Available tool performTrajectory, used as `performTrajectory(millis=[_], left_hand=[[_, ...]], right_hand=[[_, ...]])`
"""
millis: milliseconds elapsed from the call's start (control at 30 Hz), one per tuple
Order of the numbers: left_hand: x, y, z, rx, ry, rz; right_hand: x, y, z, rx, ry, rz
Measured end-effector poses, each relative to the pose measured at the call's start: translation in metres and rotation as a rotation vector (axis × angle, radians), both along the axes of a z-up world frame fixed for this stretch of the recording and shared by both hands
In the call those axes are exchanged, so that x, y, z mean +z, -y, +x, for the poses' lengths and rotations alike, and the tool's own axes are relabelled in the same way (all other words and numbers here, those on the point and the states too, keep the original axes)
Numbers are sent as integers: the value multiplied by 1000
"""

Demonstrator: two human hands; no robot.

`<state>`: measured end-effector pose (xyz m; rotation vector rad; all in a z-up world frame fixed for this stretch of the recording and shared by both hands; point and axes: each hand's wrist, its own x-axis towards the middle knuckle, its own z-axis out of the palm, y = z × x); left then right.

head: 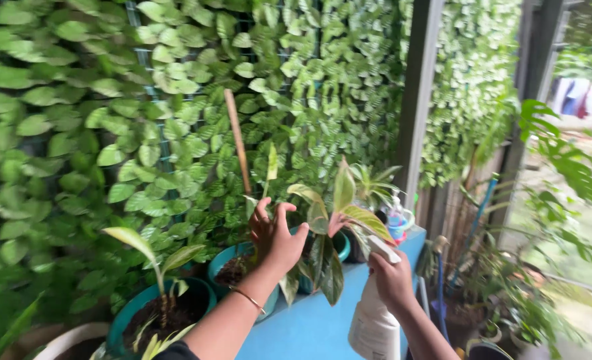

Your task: Watering and cleaning the leaves of various plants using a spray bottle.

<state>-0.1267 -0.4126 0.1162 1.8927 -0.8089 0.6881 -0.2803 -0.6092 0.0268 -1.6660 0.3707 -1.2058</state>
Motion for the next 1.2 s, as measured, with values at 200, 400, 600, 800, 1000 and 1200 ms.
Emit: performTrajectory(millis=[200, 400, 600, 800, 1000, 1200], left_hand=[[7, 27, -24, -195, 112, 17], [2, 66, -46, -359, 171, -18], [7, 126, -51, -387, 232, -107], [26, 187, -59, -359, -185, 75], [11, 233, -45, -181, -291, 162], [-26, 266, -10, -145, -284, 97]], right_hand=[[28, -17, -37, 76, 97, 141], [-2, 42, -58, -34, 47, 59], [20, 107, -52, 11, 51, 53], [-7, 196, -27, 79, -159, 77], [14, 241, -30, 189, -40, -16], [13, 269, 2, 286, -215, 98]])
